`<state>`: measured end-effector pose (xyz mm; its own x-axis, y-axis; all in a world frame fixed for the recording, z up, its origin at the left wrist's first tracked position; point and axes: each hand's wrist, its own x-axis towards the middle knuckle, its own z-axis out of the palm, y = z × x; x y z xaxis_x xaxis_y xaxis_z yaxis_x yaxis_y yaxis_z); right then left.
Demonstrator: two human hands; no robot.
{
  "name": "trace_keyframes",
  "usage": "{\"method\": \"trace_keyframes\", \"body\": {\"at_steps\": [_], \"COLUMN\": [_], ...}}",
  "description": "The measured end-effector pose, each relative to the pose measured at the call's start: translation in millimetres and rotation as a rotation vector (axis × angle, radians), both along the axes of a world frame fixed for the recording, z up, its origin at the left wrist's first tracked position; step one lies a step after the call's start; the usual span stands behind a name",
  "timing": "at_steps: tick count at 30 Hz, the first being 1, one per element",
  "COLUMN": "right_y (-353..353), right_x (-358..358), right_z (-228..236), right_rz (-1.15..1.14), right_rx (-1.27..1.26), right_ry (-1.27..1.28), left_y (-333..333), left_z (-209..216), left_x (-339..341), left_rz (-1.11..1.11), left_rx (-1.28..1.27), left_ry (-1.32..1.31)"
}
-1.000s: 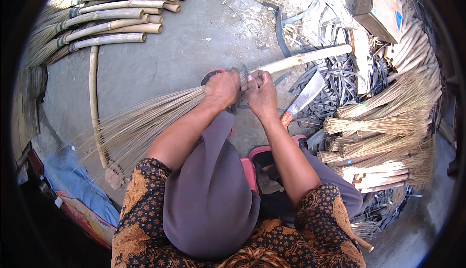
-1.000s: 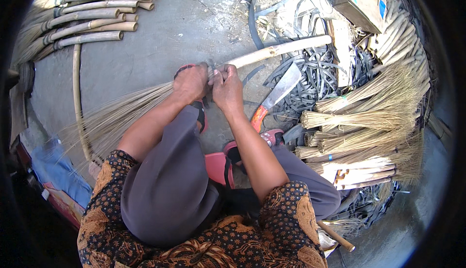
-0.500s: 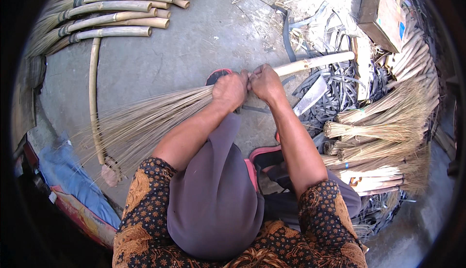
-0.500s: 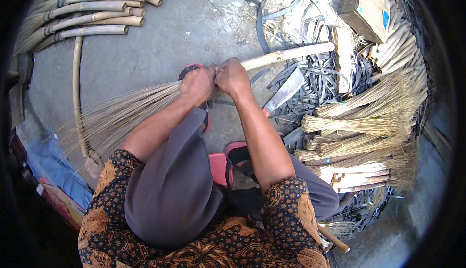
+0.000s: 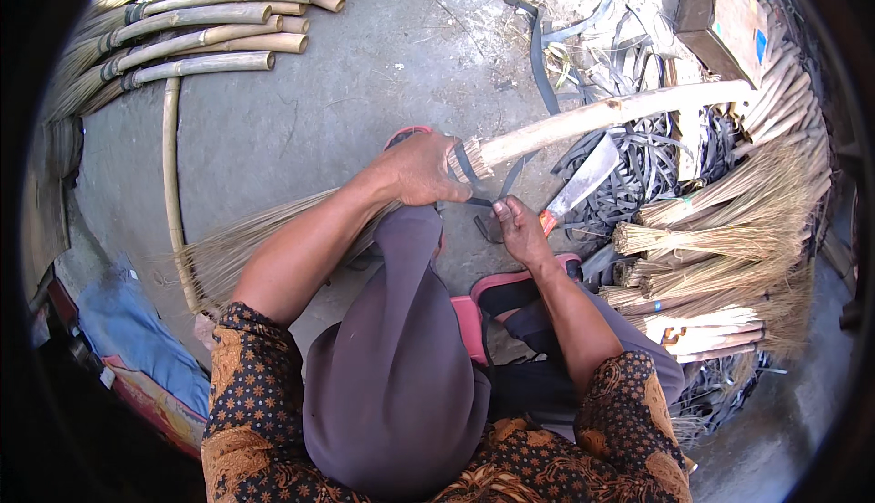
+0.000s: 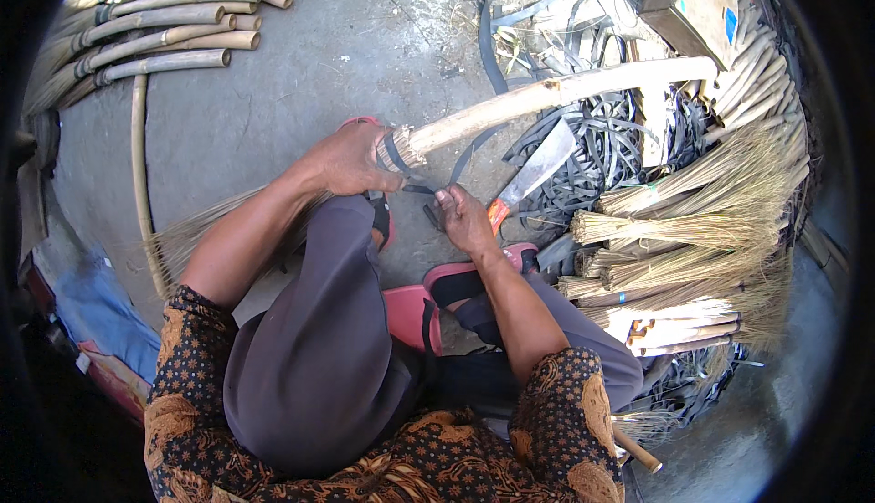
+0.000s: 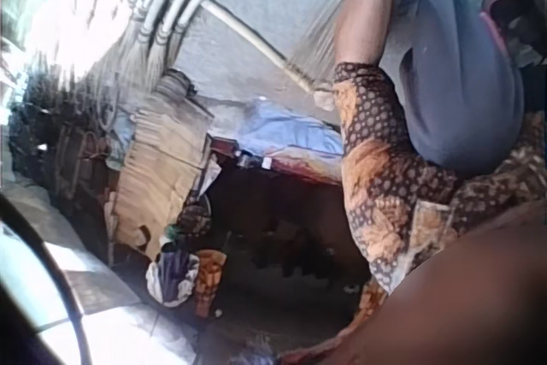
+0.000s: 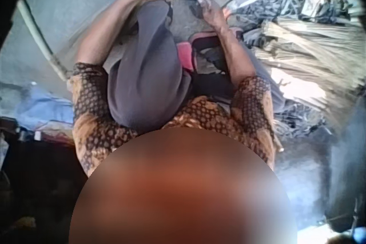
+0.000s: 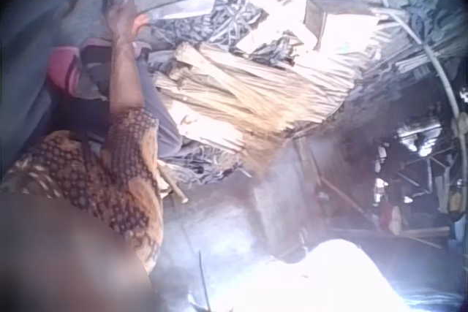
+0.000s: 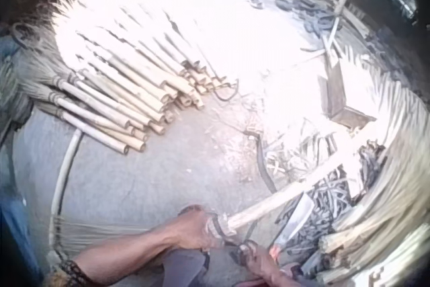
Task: The person gathers bundles of straw, aligns them, and secures them to bamboo handles using black straps. They use a knife to trim excess material and tighten the bindings. Finished brooms are placed aside.
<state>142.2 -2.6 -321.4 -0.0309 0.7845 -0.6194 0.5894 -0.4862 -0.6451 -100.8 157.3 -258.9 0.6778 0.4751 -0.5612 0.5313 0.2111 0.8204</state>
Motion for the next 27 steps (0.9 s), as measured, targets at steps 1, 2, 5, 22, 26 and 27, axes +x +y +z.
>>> {"method": "trace_keyframes", "body": {"at_steps": [1, 2, 5, 22, 26, 27], "right_y": [14, 30, 64, 91, 82, 79], "right_x": [-1, -2, 0, -8, -35, -38], "right_z": [-4, -5, 8, 39, 18, 15], "right_rz": [0.076, 0.139, 0.232, -0.267, -0.550, -0.575], "right_rx": [0.181, 0.289, 0.463, -0.238, -0.383, -0.331], "right_ry": [0.034, 0.025, 0.029, 0.010, 0.345, 0.423], "left_y": [-2, -4, -4, -10, -9, -9], "left_z": [6, 12, 21, -25, -22, -23], "left_x": [-1, 0, 4, 39, 40, 40], "left_rz": [-0.009, -0.071, -0.265, -0.069, -0.105, -0.117], "left_rx": [-0.041, -0.102, -0.387, 0.229, 0.264, 0.268], "left_ry": [-0.089, -0.110, -0.187, 0.416, 0.429, 0.425]}}
